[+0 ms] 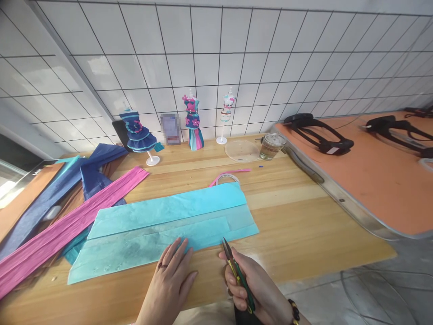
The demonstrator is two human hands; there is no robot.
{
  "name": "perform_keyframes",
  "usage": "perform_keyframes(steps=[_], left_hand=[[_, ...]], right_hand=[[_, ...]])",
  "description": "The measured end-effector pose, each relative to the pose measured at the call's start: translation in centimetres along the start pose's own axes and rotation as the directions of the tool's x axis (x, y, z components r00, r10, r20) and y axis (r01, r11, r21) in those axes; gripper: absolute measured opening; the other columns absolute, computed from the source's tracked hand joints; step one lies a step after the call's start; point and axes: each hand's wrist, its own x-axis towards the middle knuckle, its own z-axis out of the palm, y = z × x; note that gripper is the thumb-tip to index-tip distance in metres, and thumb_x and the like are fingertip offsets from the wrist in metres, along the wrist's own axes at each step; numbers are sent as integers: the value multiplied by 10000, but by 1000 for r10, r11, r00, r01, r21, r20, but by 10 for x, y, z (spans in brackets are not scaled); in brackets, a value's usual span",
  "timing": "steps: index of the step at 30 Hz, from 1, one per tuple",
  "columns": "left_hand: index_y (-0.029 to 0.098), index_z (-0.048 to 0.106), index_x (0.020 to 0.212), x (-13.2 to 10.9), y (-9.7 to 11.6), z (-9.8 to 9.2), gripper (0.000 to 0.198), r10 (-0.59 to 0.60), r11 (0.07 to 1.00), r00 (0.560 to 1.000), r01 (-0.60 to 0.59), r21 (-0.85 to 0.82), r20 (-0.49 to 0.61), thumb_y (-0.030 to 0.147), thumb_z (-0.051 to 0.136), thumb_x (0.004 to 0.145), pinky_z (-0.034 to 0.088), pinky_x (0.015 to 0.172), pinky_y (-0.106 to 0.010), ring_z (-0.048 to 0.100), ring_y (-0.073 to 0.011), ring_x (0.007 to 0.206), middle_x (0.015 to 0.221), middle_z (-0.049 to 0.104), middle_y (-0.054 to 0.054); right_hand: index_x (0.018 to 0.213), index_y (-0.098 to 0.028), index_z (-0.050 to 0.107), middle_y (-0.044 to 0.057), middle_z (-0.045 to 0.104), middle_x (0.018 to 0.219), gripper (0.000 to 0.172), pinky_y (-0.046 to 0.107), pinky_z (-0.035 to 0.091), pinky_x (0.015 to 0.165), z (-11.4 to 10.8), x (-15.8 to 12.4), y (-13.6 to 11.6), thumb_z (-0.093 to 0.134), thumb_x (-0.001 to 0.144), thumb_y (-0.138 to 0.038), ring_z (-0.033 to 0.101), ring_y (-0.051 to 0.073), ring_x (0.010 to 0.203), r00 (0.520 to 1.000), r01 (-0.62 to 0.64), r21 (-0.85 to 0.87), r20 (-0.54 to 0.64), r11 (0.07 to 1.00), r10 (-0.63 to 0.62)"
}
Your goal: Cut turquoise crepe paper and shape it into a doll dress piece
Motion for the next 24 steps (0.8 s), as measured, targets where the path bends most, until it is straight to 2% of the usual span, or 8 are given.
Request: perform_keyframes(steps=[9, 16, 24], left_hand=[[132, 529, 1168, -1, -1, 2, 361, 13, 1000, 1000, -14, 26, 24, 213, 490, 818, 466, 916, -462, 434, -306, 1204, 1268, 525, -117], [130, 533, 1156, 0, 0, 2, 349, 3, 1000, 1000, -3, -2, 14, 206, 493, 817, 466, 915, -461, 452, -304, 1188, 1262, 529, -117], [134, 540, 1145, 0, 0, 0, 340, -6, 1000, 1000, 6, -21, -8, 193, 497, 813, 466, 920, -457, 450, -303, 1190, 1253, 537, -112]], right_hand=[[976, -183, 543, -72, 384, 547, 345, 131, 250, 317, -6, -5, -1, 419, 859, -482, 217, 18, 351, 1000, 26, -10, -10, 1000, -26], [1060, -196, 511, -73, 396, 549, 377, 137, 287, 326, -7, -6, -1, 419, 857, -500, 244, 28, 356, 1000, 14, -46, -26, 999, -15], [992, -184, 548, -79, 380, 531, 347, 119, 133, 321, -9, -4, -6, 433, 858, -483, 191, 3, 338, 998, -60, -10, 11, 998, 60]])
